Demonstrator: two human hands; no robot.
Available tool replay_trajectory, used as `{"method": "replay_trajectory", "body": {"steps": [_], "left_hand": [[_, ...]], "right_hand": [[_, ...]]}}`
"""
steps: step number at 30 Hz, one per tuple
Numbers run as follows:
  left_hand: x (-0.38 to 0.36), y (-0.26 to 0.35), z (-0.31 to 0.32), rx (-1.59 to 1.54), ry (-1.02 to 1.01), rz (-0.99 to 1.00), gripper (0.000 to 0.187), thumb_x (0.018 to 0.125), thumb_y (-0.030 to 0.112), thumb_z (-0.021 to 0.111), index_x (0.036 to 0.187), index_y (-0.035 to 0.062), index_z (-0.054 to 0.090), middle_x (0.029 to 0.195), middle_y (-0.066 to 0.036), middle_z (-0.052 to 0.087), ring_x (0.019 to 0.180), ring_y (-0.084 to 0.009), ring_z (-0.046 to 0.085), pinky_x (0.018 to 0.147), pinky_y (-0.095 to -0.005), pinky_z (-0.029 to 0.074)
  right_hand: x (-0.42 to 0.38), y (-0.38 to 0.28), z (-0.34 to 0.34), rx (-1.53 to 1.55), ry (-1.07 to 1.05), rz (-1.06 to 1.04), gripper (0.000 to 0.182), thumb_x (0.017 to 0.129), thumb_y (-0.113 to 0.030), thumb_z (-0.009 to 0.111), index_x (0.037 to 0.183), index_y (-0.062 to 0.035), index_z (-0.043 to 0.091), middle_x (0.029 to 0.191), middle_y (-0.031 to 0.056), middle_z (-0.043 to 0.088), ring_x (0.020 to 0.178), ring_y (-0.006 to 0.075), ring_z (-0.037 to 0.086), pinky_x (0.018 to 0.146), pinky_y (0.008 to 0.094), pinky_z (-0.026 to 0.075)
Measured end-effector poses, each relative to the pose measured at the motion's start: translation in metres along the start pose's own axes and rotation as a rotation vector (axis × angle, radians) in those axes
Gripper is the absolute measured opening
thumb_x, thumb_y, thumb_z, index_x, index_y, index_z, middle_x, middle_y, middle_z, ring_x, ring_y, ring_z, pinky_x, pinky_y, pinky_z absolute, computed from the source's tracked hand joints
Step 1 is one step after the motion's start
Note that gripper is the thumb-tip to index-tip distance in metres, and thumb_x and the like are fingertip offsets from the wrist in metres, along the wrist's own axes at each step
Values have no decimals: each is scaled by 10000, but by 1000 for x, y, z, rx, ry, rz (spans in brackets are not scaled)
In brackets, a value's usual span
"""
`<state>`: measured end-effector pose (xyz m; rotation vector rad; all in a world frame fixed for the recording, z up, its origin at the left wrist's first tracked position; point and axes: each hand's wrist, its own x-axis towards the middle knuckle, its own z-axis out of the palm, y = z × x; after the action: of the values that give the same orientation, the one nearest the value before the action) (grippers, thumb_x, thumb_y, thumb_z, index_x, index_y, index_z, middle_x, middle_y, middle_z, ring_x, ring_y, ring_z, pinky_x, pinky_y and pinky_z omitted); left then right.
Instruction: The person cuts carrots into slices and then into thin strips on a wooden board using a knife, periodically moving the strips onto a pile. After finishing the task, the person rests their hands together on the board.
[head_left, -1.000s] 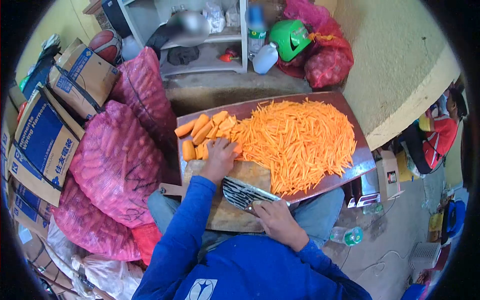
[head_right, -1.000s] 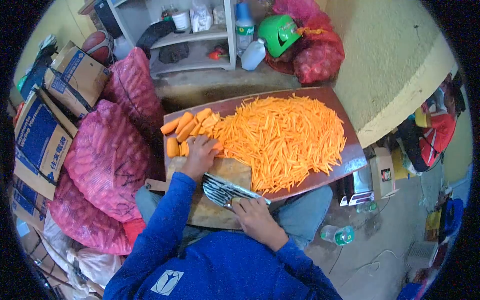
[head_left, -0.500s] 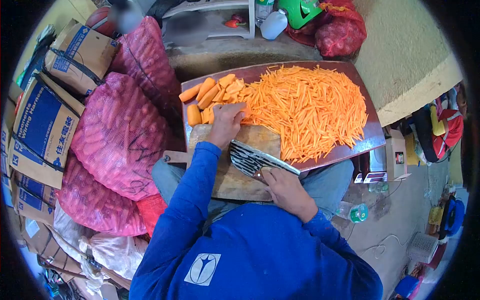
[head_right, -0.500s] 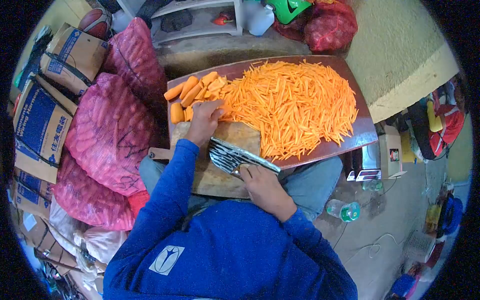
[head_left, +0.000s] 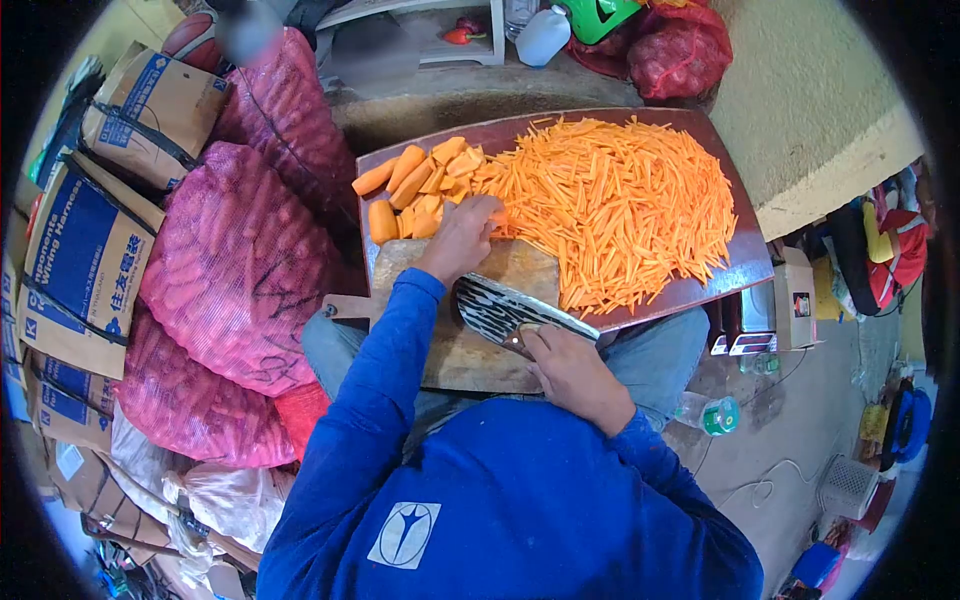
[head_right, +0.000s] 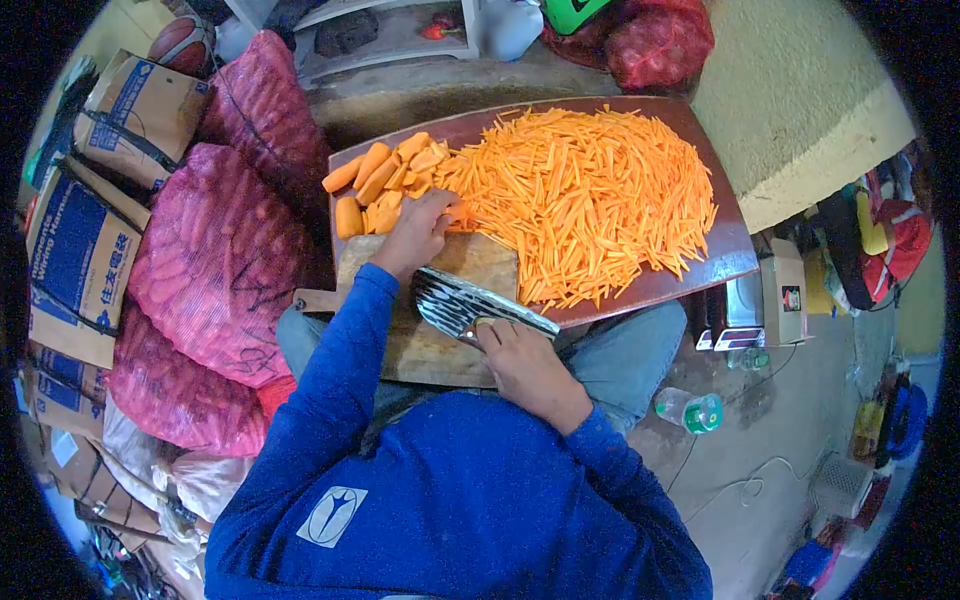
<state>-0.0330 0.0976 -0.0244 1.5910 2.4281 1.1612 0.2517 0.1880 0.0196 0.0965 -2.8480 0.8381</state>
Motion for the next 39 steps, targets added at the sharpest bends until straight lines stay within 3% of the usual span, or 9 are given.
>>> {"method": "replay_trajectory", "body": {"steps": [6, 12, 22, 24, 29, 32, 34, 38, 39], "left_hand": [[2, -2, -4, 47, -141, 38, 514, 907, -46, 588, 1402, 76, 658, 1209, -203, 686, 1171, -432, 639, 995, -553, 448], [5, 17, -12, -89, 2, -79, 558, 912, -58, 615, 1458, 53, 631, 1195, -226, 677, 1174, -452, 628, 996, -542, 475], [-41, 26, -37, -108, 156, -103, 377, 911, -41, 699, 1285, -11, 726, 1086, -230, 675, 958, -429, 682, 822, -458, 551], [-63, 37, -46, -153, 205, -313, 349, 912, -36, 710, 1261, -17, 728, 1056, -213, 666, 938, -397, 675, 821, -429, 545], [-126, 61, -52, -138, 234, -464, 323, 884, -33, 770, 1203, -37, 722, 998, -135, 637, 913, -248, 680, 789, -369, 535], [-157, 84, -46, -160, 215, -549, 377, 874, -39, 801, 1238, -32, 705, 1042, -107, 619, 922, -196, 661, 815, -327, 539], [-173, 91, -27, -683, 363, -596, 414, 888, -34, 811, 1281, -27, 683, 1139, -103, 608, 937, -192, 650, 859, -296, 542], [-173, 109, -33, -404, 116, -519, 523, 867, -51, 831, 1361, 14, 672, 1261, -129, 589, 1143, -242, 657, 926, -324, 551], [-172, 109, -36, -335, 45, -478, 605, 832, -45, 850, 1403, 22, 659, 1341, -167, 564, 1230, -325, 630, 996, -372, 546]], "right_hand": [[0, 2, 2, -18, -39, 22, 462, 869, -68, 766, 1297, -18, 599, 1064, 177, 613, 958, 405, 670, 816, 496, 562], [-2, 0, 0, -25, -100, 75, 479, 907, -96, 765, 1341, -21, 575, 1122, 194, 599, 980, 418, 679, 828, 503, 572], [-2, -1, -3, -21, -155, 114, 479, 957, -151, 740, 1385, -15, 573, 1152, 200, 615, 1011, 429, 682, 846, 513, 578], [-2, -1, -10, -23, -129, 98, 347, 995, -178, 675, 1276, 7, 588, 1116, 200, 644, 1009, 405, 696, 834, 497, 590], [-4, 3, -25, 29, -105, 140, 324, 1024, -214, 671, 1272, -19, 600, 1078, 201, 669, 996, 405, 693, 849, 497, 573], [-3, 9, -32, -11, -98, 163, 355, 1023, -229, 690, 1304, -30, 603, 1063, 200, 675, 985, 411, 691, 846, 500, 566], [-1, 12, -35, -46, -96, 151, 379, 1019, -234, 701, 1325, -35, 602, 1060, 199, 675, 980, 415, 692, 842, 502, 565], [7, 32, -35, -134, -7, 131, 393, 1012, -210, 716, 1344, -31, 604, 1056, 206, 666, 971, 413, 695, 819, 503, 571], [10, 39, -36, -180, 43, 133, 389, 1012, -201, 717, 1345, -32, 606, 1054, 206, 664, 962, 417, 698, 800, 506, 575]]}}
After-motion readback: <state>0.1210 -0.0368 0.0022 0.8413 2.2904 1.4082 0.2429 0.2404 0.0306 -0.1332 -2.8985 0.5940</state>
